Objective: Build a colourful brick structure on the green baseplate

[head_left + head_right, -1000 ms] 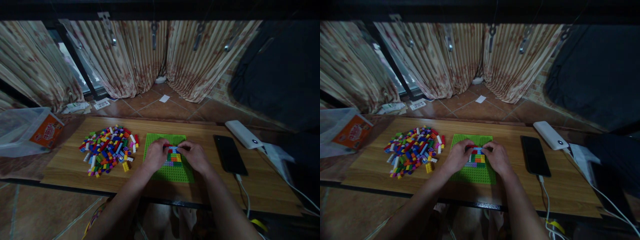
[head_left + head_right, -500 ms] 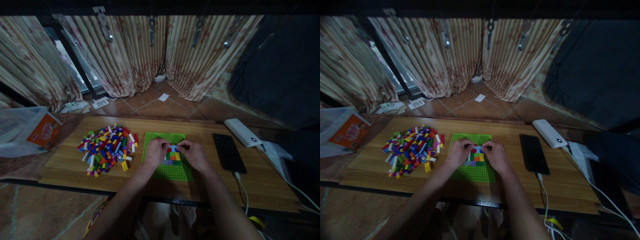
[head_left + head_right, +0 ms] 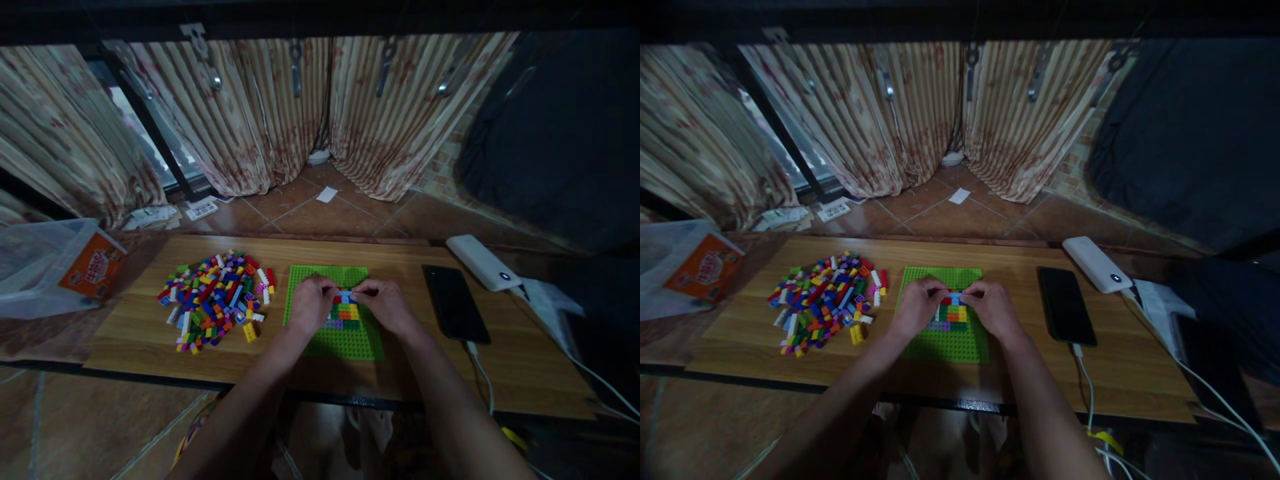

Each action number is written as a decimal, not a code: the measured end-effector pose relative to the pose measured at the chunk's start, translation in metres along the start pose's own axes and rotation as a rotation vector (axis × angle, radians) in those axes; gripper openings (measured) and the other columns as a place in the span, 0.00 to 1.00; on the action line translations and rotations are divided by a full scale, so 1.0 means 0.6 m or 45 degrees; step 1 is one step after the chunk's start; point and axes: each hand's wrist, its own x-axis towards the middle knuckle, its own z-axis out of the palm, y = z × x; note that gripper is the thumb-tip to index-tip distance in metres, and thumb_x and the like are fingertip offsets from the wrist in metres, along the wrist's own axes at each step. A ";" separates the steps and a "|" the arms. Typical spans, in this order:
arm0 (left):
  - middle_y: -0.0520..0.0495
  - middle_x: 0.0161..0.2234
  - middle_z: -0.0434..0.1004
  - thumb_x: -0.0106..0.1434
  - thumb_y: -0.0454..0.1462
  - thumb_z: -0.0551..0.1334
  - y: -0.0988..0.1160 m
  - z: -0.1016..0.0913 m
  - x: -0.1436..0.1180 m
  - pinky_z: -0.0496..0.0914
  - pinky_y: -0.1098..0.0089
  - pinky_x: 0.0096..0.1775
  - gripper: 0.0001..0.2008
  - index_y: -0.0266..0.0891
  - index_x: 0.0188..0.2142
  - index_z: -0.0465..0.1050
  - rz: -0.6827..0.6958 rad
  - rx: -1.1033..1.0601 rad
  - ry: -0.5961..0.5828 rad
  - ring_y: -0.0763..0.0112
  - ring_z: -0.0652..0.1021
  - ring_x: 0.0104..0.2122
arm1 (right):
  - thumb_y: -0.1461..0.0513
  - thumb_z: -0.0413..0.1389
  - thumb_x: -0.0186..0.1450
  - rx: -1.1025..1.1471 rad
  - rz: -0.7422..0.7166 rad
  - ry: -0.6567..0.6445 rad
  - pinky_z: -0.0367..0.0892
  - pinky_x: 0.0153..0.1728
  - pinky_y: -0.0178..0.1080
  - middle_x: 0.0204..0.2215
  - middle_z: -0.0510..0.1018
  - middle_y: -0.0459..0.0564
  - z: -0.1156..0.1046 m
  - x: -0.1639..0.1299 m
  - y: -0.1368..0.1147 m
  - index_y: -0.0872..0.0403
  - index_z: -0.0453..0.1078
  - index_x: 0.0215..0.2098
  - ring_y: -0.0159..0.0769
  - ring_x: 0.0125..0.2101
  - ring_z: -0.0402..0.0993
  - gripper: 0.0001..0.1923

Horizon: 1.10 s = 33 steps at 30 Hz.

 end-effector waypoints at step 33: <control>0.45 0.35 0.81 0.65 0.36 0.55 -0.063 -0.136 0.005 0.73 0.71 0.40 0.12 0.35 0.43 0.74 -0.131 -0.757 0.760 0.70 0.80 0.36 | 0.53 0.50 0.67 -0.191 -0.410 0.120 0.68 0.39 0.40 0.36 0.80 0.51 0.075 -0.041 -0.062 0.50 0.74 0.36 0.40 0.37 0.76 0.14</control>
